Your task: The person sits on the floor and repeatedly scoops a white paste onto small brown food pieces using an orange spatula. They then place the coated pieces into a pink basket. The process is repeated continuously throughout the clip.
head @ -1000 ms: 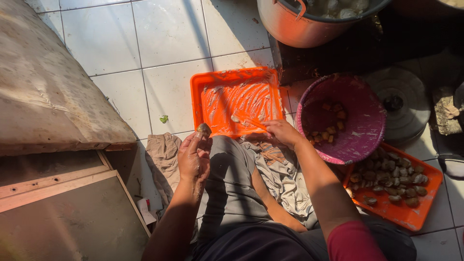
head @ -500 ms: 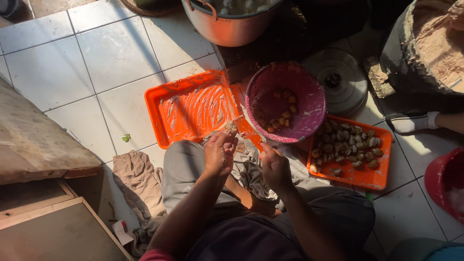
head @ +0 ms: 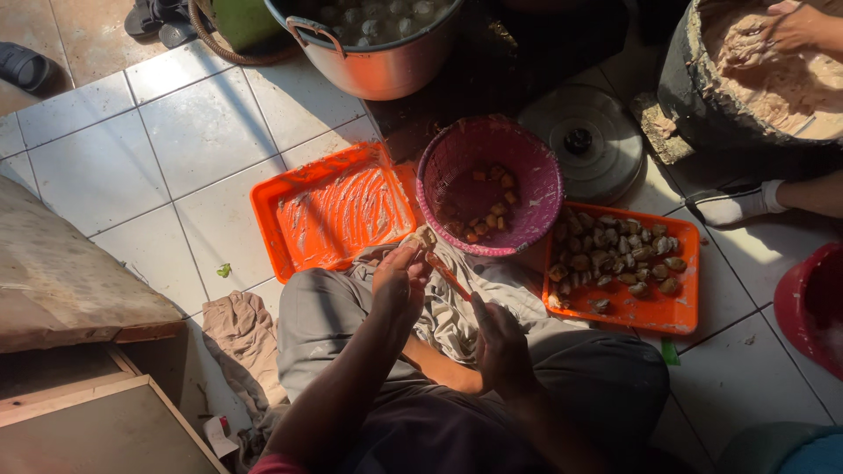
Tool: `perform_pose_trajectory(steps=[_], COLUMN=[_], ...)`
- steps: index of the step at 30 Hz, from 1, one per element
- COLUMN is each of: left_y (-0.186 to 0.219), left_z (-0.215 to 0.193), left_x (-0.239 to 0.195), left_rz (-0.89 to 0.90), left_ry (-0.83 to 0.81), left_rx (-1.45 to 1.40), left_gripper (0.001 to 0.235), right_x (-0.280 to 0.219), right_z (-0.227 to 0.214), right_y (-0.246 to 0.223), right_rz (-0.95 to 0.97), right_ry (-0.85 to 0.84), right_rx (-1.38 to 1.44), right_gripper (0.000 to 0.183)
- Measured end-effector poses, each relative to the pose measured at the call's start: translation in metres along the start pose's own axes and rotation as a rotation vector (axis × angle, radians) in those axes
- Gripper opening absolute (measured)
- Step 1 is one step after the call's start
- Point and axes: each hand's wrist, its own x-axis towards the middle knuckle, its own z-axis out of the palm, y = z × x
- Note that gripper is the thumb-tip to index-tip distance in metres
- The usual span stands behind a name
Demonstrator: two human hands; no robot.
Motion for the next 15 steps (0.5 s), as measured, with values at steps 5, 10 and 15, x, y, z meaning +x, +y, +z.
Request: perform_pose_trajectory(steps=[5,10,15], left_y=[0.008,0.010,0.020], left_z=[-0.005,0.015,0.028], left_x=[-0.008,-0.025,-0.039], left_rz=[-0.186,-0.367,-0.449], left_ry=[-0.119,-0.137,-0.126], left_rx=[0.278,0.464,0.389], left_gripper=[0.008,0.012,0.016], right_x=[-0.001,0.023,0.016], right_z=[-0.041,-0.070,-0.080], right_y=[0.026,0.049,0.051], right_rz=[0.236,0.280,0.035], right_ry=[-0.030,-0.243,-0.226], right_rx=[0.171,0.235,-0.033], right_gripper=[0.043,0.046,0.044])
